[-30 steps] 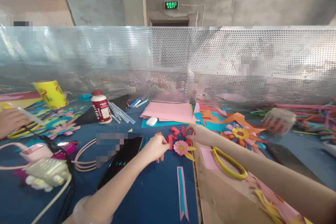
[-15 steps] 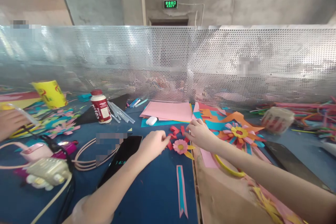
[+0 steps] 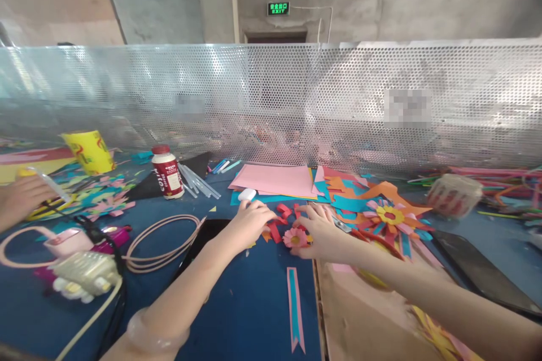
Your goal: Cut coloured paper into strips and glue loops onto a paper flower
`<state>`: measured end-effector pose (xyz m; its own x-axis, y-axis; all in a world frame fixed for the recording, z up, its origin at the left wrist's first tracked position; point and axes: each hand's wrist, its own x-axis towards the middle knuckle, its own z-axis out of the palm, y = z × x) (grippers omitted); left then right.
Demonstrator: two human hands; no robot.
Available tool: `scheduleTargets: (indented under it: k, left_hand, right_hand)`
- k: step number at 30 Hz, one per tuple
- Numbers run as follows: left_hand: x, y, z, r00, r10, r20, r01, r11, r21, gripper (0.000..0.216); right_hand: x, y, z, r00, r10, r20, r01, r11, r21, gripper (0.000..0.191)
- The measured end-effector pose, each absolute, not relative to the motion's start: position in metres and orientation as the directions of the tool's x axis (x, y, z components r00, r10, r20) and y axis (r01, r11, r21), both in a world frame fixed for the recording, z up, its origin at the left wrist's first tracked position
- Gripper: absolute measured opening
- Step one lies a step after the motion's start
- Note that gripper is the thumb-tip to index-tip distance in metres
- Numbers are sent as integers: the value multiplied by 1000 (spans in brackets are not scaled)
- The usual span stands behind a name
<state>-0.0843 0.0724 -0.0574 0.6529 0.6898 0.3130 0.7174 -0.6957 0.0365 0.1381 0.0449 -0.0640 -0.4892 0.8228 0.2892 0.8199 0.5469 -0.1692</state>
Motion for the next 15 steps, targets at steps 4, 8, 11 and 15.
scheduleTargets:
  k: [4,8,11,15]
  left_hand:
    - [-82,70,-56,652,669,356,700,-712,56,27]
    - [-81,69,-57,674,648,356,682,-730,39,24]
    - [-81,68,-56,685,645,338,682,-731,11,16]
    - [-78,62,-57,720,605,341,657,-752,-51,11]
  right_hand:
    - [140,41,-60,-514,817,262,802,566,-193,48]
    - [140,37,-59,-537,807,247,778,587,-225,49]
    - [140,35,-61,-548,795,261,759,604,-245,49]
    - [142,31,-59,-554,801,226,761,597,-253,52]
